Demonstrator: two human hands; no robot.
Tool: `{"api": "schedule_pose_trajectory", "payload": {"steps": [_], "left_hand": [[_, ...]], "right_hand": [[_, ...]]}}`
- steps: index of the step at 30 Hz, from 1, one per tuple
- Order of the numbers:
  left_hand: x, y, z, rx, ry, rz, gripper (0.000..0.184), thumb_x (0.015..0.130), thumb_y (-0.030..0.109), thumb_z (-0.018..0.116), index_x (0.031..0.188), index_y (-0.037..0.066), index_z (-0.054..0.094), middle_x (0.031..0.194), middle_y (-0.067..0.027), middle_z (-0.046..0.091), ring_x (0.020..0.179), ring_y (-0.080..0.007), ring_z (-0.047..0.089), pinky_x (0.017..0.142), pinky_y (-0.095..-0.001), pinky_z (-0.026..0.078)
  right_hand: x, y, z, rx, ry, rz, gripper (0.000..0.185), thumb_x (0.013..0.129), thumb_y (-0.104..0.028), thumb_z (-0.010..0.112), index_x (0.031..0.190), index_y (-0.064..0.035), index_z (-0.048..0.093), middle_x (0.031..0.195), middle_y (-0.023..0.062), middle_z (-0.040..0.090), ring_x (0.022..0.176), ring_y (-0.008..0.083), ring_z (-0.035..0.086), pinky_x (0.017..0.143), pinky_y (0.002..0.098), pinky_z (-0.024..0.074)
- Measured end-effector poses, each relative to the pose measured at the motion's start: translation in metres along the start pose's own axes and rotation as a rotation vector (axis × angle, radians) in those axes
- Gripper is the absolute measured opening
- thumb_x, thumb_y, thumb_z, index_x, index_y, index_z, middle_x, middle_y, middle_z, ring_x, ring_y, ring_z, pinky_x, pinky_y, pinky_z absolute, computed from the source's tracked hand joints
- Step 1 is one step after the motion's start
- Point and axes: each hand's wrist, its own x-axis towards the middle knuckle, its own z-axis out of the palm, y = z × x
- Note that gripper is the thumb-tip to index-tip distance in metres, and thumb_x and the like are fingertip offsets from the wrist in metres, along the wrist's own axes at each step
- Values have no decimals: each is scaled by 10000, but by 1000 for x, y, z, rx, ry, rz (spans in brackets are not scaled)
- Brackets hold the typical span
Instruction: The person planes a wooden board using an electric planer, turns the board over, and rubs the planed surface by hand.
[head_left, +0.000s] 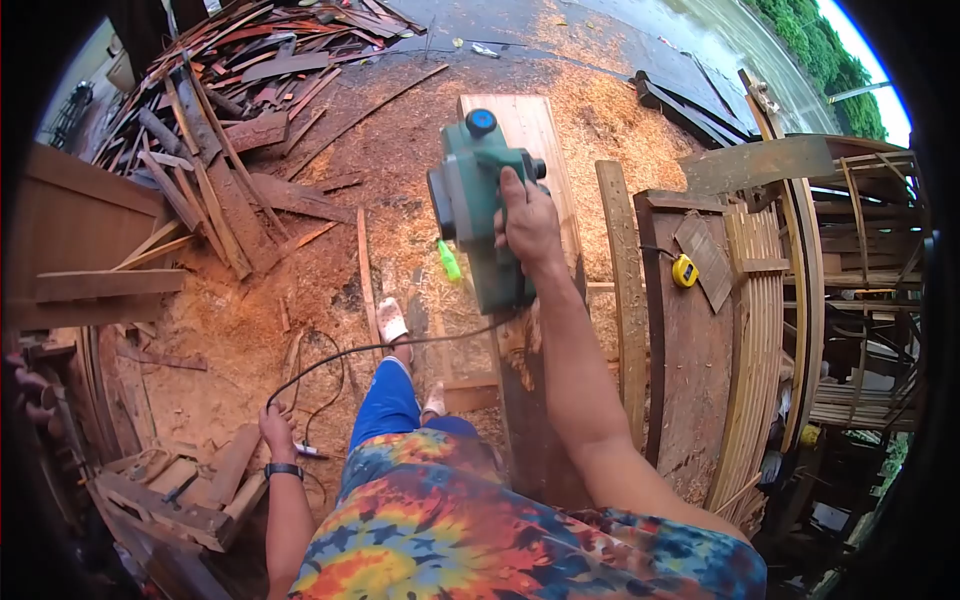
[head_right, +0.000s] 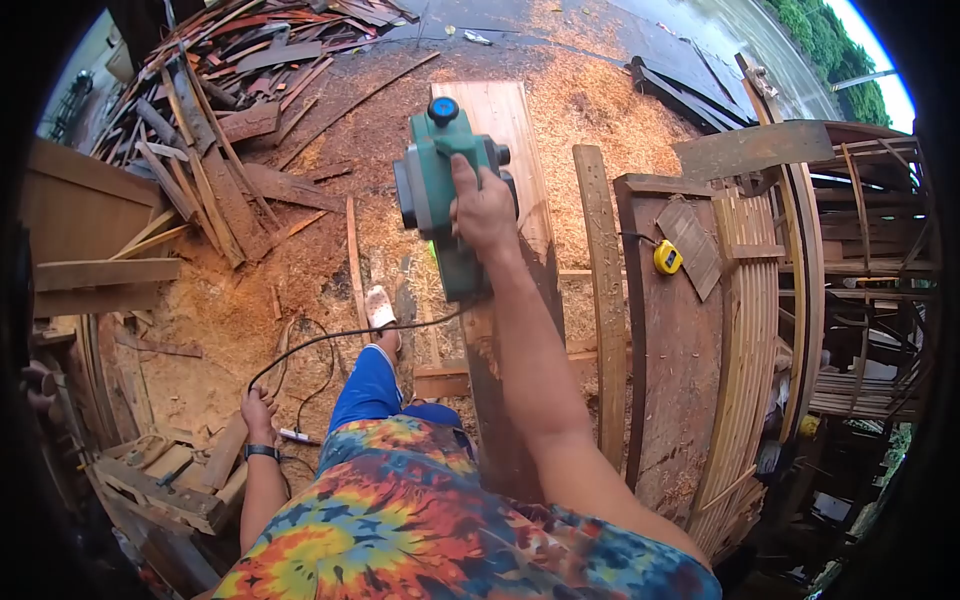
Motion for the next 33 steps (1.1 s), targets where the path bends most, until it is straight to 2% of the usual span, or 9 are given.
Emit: {"api": "schedule_pose_trajectory", "payload": {"steps": [7, 8, 9, 11, 13, 17, 27, 28, 33], "left_hand": [[-41, 59, 34, 3, -253, 25, 215, 975, 253, 615, 961, 42, 578, 864, -57, 622, 710, -105, 578, 574, -230, 484], [-57, 75, 44, -12, -226, 10, 220, 972, 254, 624, 972, 37, 585, 864, -57, 625, 722, -107, 587, 588, -232, 488], [-71, 92, 53, -27, -200, -7, 227, 969, 255, 633, 983, 32, 593, 864, -57, 627, 734, -108, 595, 602, -233, 492], [-64, 90, 52, -71, -201, 17, 257, 970, 277, 640, 999, 24, 599, 870, -58, 632, 744, -117, 603, 607, -237, 495], [-47, 82, 39, -72, -179, 21, 283, 967, 293, 648, 998, 17, 595, 892, -60, 635, 755, -127, 611, 618, -244, 502], [-27, 58, 15, -131, -35, 20, 283, 967, 301, 643, 954, 24, 587, 841, -52, 613, 746, -127, 607, 609, -243, 495], [-60, -31, 36, -83, -44, -42, 214, 989, 260, 585, 897, 67, 566, 736, 12, 516, 596, -68, 491, 500, -216, 386], [-50, -54, 26, -128, -152, -63, 231, 996, 291, 575, 927, 70, 580, 798, -25, 567, 648, -91, 544, 524, -221, 453], [-76, -59, 31, -171, -133, -75, 136, 995, 166, 542, 896, 73, 553, 712, 34, 475, 548, -48, 418, 453, -212, 321]], "right_hand": [[226, -48, 32, 59, -22, -57, 607, 945, -624, 540, 944, -17, 558, 647, 63, 540, 471, 160, 519, 463, 335, 479], [276, -21, 27, 217, -140, -172, 190, 896, -269, 606, 1042, -155, 646, 679, 49, 603, 536, 208, 585, 434, 368, 442], [315, 11, 15, 235, -217, -279, 137, 917, -264, 563, 940, -147, 630, 638, 25, 555, 504, 180, 543, 408, 334, 392], [301, -10, 18, -53, -45, 16, 260, 963, -376, 523, 871, -146, 604, 658, 40, 583, 510, 193, 541, 419, 361, 396], [262, -3, 9, -8, -6, -35, 292, 961, -414, 533, 853, -154, 608, 643, 54, 583, 506, 210, 557, 410, 380, 388], [104, -6, -6, 135, -89, 36, 650, 946, -653, 509, 1022, -8, 532, 642, 53, 516, 484, 159, 519, 494, 329, 497], [-190, 49, -50, 5, -7, 108, 700, 985, -654, 402, 1103, 29, 498, 623, 52, 511, 472, 138, 502, 506, 314, 495], [-218, 58, -55, 2, -15, 107, 700, 990, -651, 388, 1115, 30, 494, 624, 51, 512, 476, 140, 504, 507, 309, 492], [-327, 85, -69, -36, 9, 159, 778, 942, -705, 427, 1137, 46, 495, 629, 62, 535, 496, 148, 527, 522, 292, 483]]}}
